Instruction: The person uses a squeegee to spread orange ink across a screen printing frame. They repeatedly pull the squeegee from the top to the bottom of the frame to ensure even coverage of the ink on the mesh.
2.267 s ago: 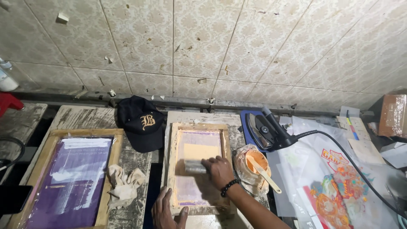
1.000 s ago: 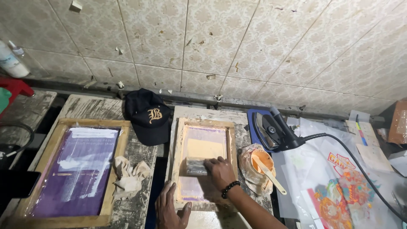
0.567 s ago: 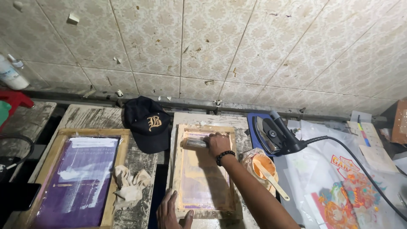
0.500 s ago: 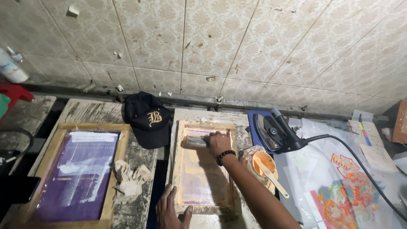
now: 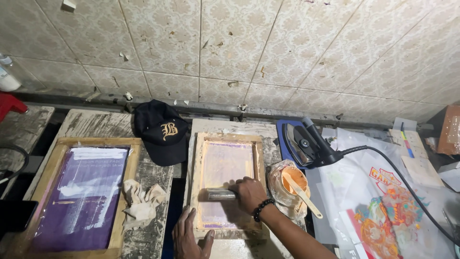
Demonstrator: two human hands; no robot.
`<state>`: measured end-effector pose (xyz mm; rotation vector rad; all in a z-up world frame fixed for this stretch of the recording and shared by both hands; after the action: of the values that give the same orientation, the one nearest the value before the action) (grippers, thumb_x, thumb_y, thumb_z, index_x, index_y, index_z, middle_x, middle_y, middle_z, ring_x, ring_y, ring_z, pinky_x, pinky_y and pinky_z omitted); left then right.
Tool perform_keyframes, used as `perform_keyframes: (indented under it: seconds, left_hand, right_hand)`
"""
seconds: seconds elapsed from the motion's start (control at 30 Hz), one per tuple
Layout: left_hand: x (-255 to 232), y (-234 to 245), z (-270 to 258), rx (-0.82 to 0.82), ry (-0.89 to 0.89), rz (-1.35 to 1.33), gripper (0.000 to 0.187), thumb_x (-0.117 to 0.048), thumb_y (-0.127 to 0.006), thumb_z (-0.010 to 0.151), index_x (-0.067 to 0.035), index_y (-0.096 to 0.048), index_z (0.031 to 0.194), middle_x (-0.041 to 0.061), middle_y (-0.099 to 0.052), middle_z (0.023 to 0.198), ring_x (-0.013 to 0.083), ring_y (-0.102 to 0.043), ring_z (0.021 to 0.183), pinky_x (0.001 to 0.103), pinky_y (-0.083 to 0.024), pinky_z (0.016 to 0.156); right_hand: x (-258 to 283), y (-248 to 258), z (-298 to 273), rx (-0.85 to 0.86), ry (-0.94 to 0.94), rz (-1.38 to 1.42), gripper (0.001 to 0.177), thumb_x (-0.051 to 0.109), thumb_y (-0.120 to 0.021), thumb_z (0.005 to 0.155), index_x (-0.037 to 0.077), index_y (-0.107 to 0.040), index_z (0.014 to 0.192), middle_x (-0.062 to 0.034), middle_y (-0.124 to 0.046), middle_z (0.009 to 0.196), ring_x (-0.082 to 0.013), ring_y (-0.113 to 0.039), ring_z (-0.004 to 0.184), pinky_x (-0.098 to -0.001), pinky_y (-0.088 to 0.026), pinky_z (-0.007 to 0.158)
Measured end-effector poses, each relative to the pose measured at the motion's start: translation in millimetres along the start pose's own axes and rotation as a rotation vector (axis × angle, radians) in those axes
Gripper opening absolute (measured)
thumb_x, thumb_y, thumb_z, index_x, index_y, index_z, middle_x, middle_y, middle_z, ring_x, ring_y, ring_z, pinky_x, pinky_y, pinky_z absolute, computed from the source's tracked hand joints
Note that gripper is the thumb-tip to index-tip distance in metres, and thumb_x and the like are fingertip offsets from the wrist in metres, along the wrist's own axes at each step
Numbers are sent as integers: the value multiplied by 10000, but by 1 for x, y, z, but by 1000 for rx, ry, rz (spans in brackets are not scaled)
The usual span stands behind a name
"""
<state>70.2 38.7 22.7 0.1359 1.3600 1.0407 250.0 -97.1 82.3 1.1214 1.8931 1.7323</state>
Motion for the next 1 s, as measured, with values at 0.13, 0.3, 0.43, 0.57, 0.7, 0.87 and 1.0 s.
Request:
perform_keyframes:
  seconds: [0.13,0.3,0.43,0.57,0.7,0.87,1.0]
  left_hand:
    - [6,-7,2,47,76,23,798,-585,-634,796,-177,-541,1475,45,-503,1582,303,-510,1396,491,-409,1062]
    - [1,-2,3,30,77,13,799,-537,-678,770,-166,-551,1466,52,-516,1568,316,-514,1389,484,-417,1052]
    - [8,-5,2,55,54,12,785,-559,-638,789,-159,-554,1459,58,-514,1565,325,-507,1390,503,-410,1055]
    - [7,-4,-3,-39,11,49,836,-556,-694,724,-171,-567,1455,37,-538,1561,273,-537,1393,444,-424,1063]
    - [1,-2,-1,-23,7,-5,829,-519,-701,736,-165,-551,1470,56,-521,1567,292,-515,1401,466,-403,1078]
    - [11,-11,0,27,101,51,794,-594,-660,794,-201,-554,1475,11,-509,1576,259,-507,1413,464,-419,1079]
    - [7,-8,3,106,57,-11,808,-569,-630,814,-153,-511,1496,73,-469,1600,337,-476,1412,516,-392,1067]
  right_hand:
    - [-35,10,32,-129,-98,-118,250,224,-659,943,222,-638,1193,-57,-706,915,-258,-637,889,-426,-562,792]
    - [-47,-24,56,-190,-182,-177,494,291,-707,901,203,-536,1356,-65,-680,1204,-292,-570,1117,-551,-322,1102]
    - [-17,-30,20,-203,-28,-144,355,256,-570,976,101,-553,1295,-126,-657,1185,-302,-574,999,-477,-504,846]
    - [-23,8,17,-225,-30,-148,328,220,-745,890,233,-655,1206,-39,-741,866,-273,-652,846,-434,-570,790]
    - [-62,31,76,-151,-225,-178,400,143,-733,891,278,-647,1258,-17,-727,932,-292,-618,1001,-464,-526,928]
    - [-71,11,111,-123,-181,-146,303,105,-626,958,216,-677,1235,-112,-706,882,-261,-600,837,-375,-578,684]
    - [-60,4,94,-106,-163,-169,344,59,-669,895,288,-689,1150,-28,-656,796,-238,-615,834,-484,-499,969]
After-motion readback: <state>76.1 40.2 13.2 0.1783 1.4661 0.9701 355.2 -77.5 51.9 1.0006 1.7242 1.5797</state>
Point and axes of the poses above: each hand's wrist, its own z-axis towards the middle knuckle, its own y-axis out of the back of the hand, x = y × z, the point moved 9 cm from there along z, towards the middle knuckle
